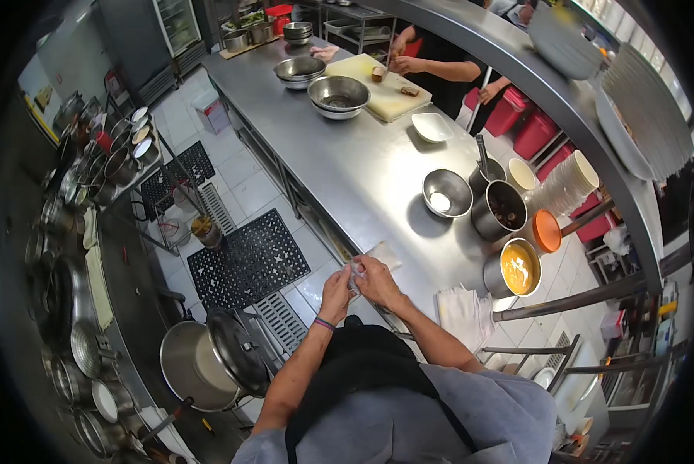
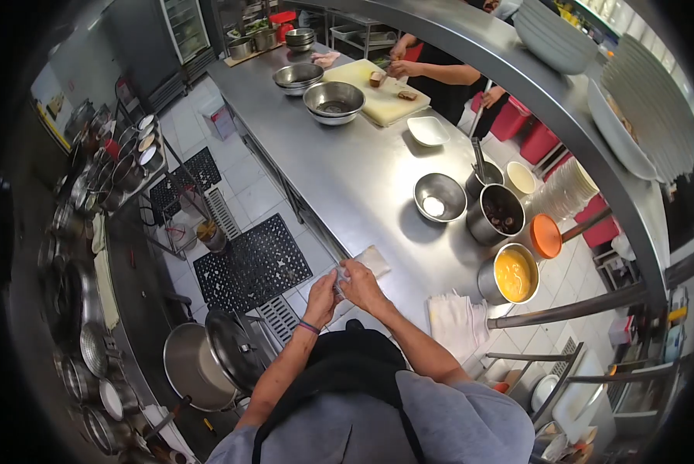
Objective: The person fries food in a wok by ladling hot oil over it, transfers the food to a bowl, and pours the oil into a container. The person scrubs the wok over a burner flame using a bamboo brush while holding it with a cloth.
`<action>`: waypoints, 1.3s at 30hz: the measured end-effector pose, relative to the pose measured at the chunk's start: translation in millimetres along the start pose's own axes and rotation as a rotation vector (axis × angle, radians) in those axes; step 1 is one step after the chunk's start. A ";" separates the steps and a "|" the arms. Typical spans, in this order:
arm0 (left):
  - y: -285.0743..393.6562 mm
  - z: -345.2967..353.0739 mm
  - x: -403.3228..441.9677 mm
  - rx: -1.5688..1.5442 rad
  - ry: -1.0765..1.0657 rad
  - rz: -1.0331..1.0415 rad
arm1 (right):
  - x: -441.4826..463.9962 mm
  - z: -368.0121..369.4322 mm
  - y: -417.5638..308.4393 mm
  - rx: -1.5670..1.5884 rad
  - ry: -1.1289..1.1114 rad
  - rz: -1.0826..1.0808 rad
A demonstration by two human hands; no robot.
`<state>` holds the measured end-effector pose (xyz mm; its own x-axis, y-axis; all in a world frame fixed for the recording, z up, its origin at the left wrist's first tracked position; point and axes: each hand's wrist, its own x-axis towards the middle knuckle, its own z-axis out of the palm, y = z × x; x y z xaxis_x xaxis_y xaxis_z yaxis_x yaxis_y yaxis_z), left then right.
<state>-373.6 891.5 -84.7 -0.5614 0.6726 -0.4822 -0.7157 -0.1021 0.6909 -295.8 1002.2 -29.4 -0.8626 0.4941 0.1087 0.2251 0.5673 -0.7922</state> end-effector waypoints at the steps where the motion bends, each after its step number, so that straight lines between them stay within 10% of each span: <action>1: 9.0 11.4 -8.3 0.016 0.035 0.020 | -1.9 -2.6 -1.0 0.062 -0.026 0.017; 7: 1.1 21.4 12.3 0.353 0.069 0.298 | -19.9 -18.9 42.7 0.721 -0.061 0.389; 11: 32.2 37.7 13.3 0.753 -0.021 0.383 | -35.3 -51.3 77.6 0.632 0.072 0.455; 19: 123.7 76.2 -56.8 0.440 -0.323 0.018 | -34.9 -56.2 64.6 1.718 -0.427 0.448; 27: 101.1 -17.5 -95.5 0.154 0.082 -0.031 | 14.0 -52.1 16.0 1.335 -0.671 0.596; 32: 87.7 -38.9 -152.0 -0.389 -0.126 0.318 | 21.9 -57.4 -47.9 1.259 -0.870 0.427; 39: 19.0 -62.4 -157.3 -0.868 -0.277 0.088 | -24.0 -3.9 -72.8 0.962 -0.782 0.326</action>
<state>-324.8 738.0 -29.3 -0.5889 0.7768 -0.2231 -0.7992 -0.6008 0.0176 -289.7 951.5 28.0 -0.9389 -0.1828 -0.2918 0.3407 -0.3705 -0.8641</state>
